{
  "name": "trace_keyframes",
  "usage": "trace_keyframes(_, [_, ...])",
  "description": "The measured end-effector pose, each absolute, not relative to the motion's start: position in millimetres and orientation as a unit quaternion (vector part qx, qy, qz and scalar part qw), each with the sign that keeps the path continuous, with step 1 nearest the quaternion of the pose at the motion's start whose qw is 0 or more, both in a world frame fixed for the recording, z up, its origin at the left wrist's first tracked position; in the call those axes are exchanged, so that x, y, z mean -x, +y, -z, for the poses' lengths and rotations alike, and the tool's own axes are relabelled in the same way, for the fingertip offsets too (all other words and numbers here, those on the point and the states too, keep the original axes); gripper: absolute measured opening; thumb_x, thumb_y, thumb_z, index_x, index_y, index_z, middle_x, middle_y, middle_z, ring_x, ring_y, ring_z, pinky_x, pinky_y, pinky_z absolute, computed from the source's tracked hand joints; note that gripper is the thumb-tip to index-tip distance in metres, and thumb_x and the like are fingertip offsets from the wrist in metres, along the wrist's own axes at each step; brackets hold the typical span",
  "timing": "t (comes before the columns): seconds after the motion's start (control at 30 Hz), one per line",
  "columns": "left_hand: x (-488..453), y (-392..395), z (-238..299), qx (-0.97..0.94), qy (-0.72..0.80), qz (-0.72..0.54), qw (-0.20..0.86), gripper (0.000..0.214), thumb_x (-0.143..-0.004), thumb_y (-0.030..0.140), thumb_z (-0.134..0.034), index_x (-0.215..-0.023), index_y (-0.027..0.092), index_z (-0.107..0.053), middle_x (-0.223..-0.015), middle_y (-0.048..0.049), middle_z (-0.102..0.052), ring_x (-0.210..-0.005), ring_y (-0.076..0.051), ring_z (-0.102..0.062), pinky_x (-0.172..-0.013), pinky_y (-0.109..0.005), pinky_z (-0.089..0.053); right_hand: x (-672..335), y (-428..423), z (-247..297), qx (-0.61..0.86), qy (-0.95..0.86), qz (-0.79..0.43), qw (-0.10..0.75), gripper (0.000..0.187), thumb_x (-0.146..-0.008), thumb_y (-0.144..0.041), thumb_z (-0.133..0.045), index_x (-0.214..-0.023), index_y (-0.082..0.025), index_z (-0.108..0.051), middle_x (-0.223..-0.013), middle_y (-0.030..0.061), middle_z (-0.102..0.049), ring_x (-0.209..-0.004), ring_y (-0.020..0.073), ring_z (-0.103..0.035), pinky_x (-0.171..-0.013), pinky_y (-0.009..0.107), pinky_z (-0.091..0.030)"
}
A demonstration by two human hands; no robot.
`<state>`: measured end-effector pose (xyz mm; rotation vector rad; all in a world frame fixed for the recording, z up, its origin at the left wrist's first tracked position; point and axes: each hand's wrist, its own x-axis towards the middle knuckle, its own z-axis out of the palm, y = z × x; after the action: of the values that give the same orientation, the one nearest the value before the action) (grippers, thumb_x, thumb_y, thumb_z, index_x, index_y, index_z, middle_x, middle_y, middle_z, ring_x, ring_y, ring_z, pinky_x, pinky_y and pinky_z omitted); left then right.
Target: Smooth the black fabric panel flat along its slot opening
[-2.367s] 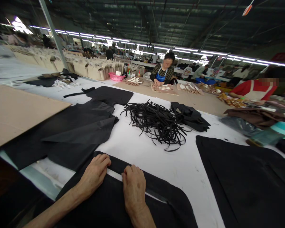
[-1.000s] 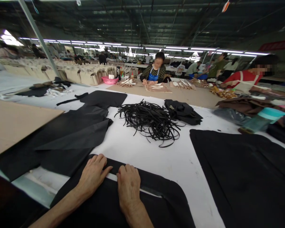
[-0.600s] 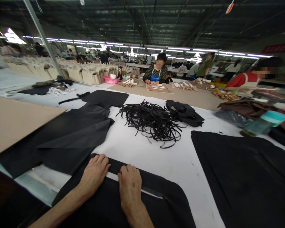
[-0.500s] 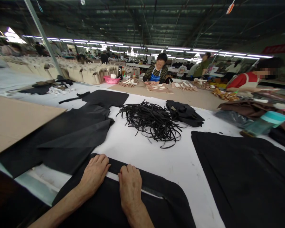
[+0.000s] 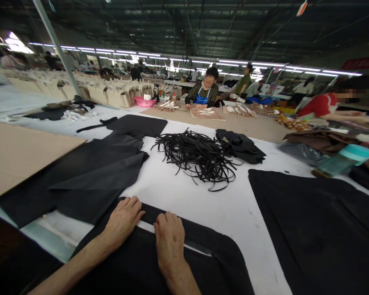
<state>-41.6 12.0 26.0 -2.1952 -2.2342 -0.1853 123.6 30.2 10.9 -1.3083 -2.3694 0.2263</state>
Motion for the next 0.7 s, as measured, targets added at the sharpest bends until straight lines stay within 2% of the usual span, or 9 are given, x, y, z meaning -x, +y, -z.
trace_keyframes(0.47, [47.3, 10.9, -24.4, 0.705, -0.703, 0.085, -0.022, 0.019, -0.091, 0.026, -0.040, -0.084, 0.018, -0.055, -0.092, -0.0063, -0.054, -0.087, -0.023, -0.048, -0.079, -0.037, -0.037, -124.3, 30.0, -9.3, 0.468, -0.852, -0.088, 0.219, 0.019, -0.081, -0.006, -0.055, -0.073, -0.022, -0.050, -0.074, 0.0000, -0.054, -0.072, 0.0191, -0.050, -0.067, 0.032, -0.033])
trace_keyframes(0.7, [54.6, 13.4, -25.6, 0.702, -0.700, 0.120, -0.061, 0.025, -0.093, 0.027, -0.034, -0.081, 0.019, -0.054, -0.089, -0.0040, -0.053, -0.086, -0.020, -0.049, -0.079, -0.035, -0.038, -123.9, 30.2, -10.6, 0.470, -0.850, -0.100, 0.216, 0.020, -0.081, -0.005, -0.055, -0.073, -0.022, -0.050, -0.074, -0.0002, -0.054, -0.072, 0.0190, -0.049, -0.067, 0.032, -0.033])
